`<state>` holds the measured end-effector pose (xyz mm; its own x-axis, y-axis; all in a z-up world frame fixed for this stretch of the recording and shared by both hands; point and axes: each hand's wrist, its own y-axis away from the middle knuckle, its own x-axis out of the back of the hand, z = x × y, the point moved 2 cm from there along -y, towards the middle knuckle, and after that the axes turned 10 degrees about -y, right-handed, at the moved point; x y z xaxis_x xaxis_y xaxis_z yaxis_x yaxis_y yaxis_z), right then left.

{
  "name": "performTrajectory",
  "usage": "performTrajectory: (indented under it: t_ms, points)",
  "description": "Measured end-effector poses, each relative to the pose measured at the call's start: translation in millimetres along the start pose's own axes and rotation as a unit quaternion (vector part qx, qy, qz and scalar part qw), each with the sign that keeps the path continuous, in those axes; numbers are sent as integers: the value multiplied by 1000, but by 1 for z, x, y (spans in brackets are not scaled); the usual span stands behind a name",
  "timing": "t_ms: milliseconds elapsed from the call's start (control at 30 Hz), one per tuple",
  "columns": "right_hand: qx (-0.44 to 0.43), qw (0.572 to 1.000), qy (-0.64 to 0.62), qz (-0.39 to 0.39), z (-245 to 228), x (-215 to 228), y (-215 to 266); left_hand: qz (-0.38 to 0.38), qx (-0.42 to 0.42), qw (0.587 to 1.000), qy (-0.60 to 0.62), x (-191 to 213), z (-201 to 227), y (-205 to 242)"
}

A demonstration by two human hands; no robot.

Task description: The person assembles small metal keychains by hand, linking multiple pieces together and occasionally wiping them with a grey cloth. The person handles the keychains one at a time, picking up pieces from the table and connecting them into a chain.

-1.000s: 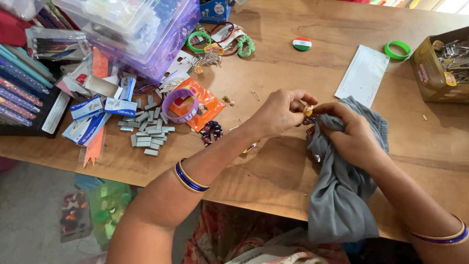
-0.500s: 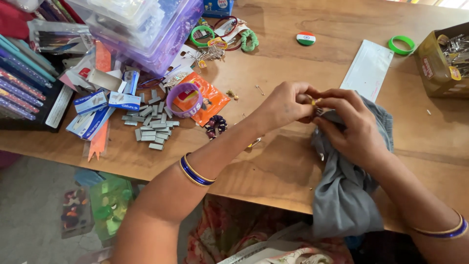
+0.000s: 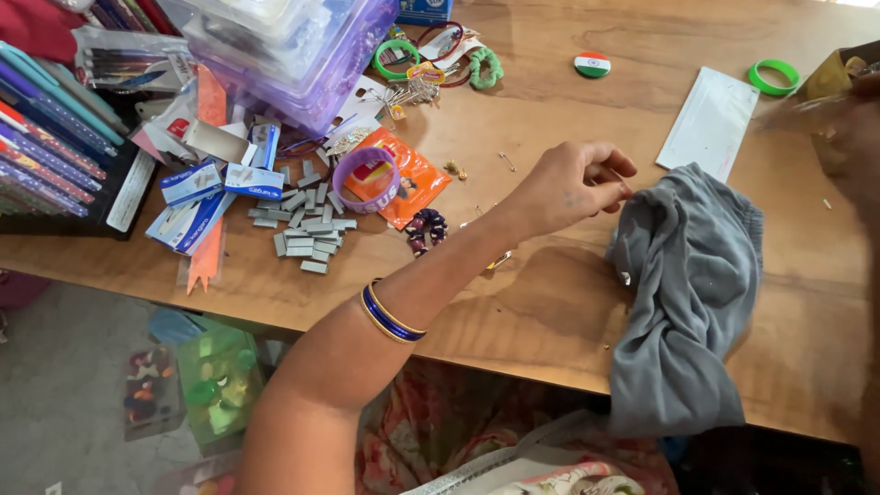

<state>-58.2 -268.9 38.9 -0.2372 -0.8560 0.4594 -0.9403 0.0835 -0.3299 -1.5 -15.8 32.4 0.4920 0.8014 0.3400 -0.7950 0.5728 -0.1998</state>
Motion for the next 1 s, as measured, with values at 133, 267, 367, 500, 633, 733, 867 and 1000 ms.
performTrajectory:
  t_ms: [133,267,367,500,633,733,867,1000]
  points:
    - [-1,999,42,-12,0,-10,12,52,-2,999,-6,4,-10,-7]
    - [7,997,69,-12,-10,-12,16,116,7,993,-1,10,-20,-14]
    - [42,994,105,-7,-28,-11,20,162,-1,986,23,20,-24,-19]
    - [131,973,162,-99,-67,-13,56,190,8,982,2,35,-21,-18]
    - [148,910,291,-254,-74,-58,96,168,17,985,28,50,-14,-16]
    - [139,913,324,-208,-51,-62,90,155,7,987,39,67,-8,-16]
    - [148,935,277,-163,-5,-25,52,181,-28,982,53,95,1,-17]
    - [152,928,306,-151,11,11,23,196,-38,979,32,117,2,-26]
